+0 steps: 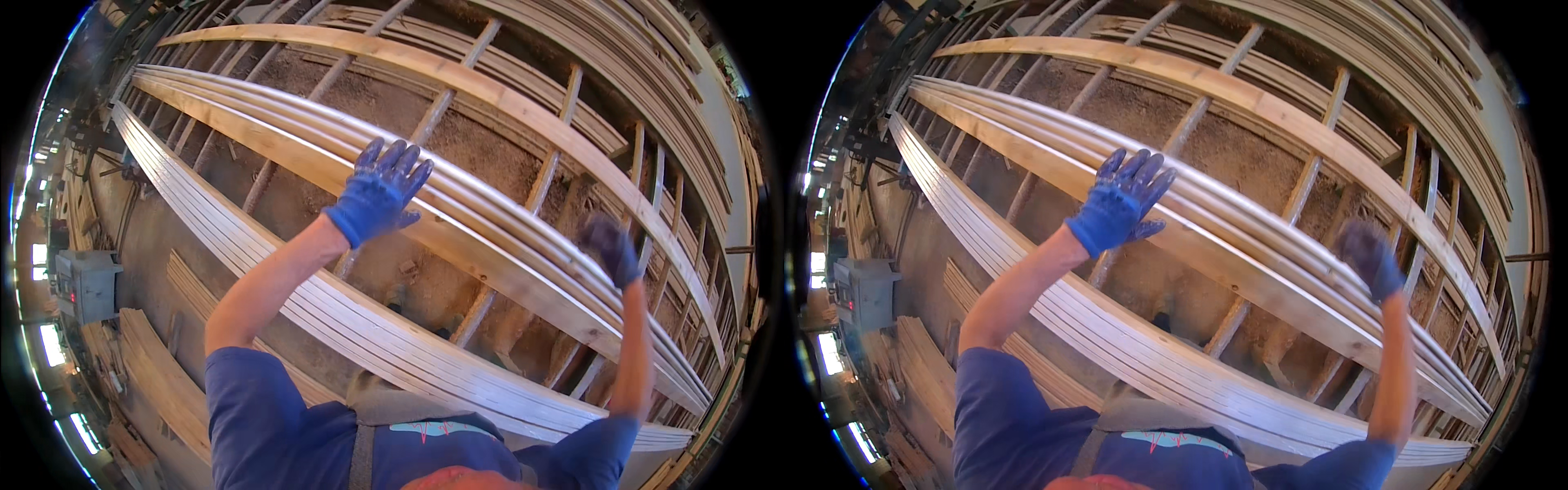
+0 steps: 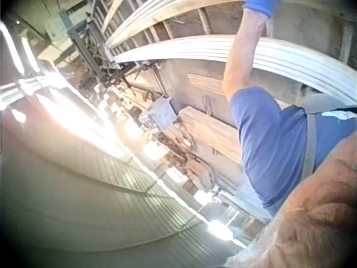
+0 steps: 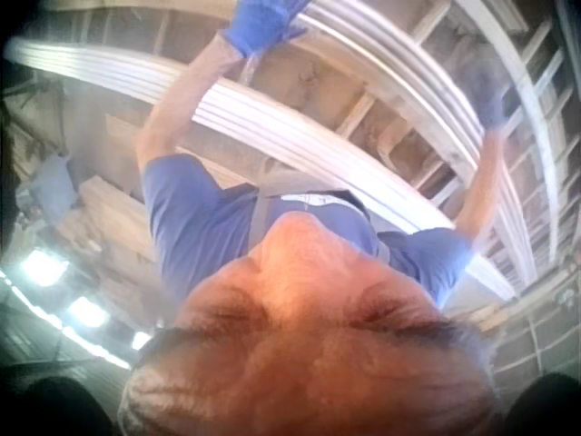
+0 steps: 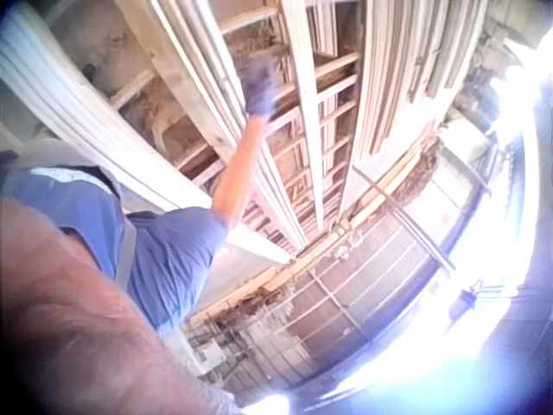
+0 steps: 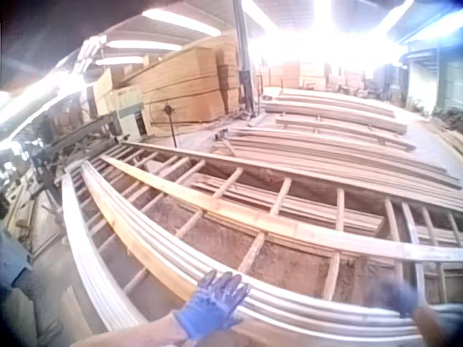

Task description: The person applies a white substance to wooden planks using a brush, then lifts and stacks them onto a large curved wooden framework. They measure the structure with a tape measure and place additional planks into the assembly.

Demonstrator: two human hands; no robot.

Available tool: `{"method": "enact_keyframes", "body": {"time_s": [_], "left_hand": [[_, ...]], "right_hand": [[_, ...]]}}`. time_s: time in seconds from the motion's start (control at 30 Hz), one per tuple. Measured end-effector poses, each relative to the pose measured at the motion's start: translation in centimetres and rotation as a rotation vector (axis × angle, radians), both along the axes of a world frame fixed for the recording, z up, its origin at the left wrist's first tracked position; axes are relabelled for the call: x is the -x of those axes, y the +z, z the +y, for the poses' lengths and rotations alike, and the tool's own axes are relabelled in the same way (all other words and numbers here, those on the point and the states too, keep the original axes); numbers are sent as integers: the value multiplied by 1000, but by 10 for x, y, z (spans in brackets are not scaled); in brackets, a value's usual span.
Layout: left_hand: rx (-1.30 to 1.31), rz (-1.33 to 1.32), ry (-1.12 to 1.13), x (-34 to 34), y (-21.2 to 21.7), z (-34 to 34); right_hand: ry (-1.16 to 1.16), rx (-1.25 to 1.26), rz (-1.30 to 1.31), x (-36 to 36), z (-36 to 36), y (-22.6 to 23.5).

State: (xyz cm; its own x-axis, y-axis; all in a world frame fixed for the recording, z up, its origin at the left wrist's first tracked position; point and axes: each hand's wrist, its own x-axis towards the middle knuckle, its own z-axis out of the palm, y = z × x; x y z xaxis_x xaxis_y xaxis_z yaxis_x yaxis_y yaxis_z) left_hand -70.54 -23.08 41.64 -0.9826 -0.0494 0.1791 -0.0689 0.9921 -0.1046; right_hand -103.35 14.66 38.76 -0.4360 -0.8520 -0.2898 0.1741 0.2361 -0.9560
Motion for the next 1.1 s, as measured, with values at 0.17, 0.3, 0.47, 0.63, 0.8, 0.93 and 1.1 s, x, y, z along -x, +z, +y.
{"method": "enact_keyframes", "body": {"time_s": [0.17, 0.3, 0.47, 0.63, 0.8, 0.93, 1.1], "left_hand": [[-335, 210, 163, -42, -1, -4], [-1802, 168, 1135, -97, -46, -53], [-2623, 169, 951, -122, -149, -126], [-2352, 894, 937, -10, -151, -110], [-2377, 812, 728, 62, -159, -140], [-2353, 891, 752, 139, -177, -171], [-2355, 979, 670, 147, -166, -192]], "right_hand": [[495, -611, 117, -189, 25, 25], [-139, -705, -505, -192, 62, -22], [-649, -319, -946, -189, 72, -77], [-1038, -47, -937, -172, 44, -108], [-1086, 159, -818, -103, 10, -119], [-1152, 406, -703, -37, -41, -136], [-1165, 558, -815, -10, -68, -129]]}}
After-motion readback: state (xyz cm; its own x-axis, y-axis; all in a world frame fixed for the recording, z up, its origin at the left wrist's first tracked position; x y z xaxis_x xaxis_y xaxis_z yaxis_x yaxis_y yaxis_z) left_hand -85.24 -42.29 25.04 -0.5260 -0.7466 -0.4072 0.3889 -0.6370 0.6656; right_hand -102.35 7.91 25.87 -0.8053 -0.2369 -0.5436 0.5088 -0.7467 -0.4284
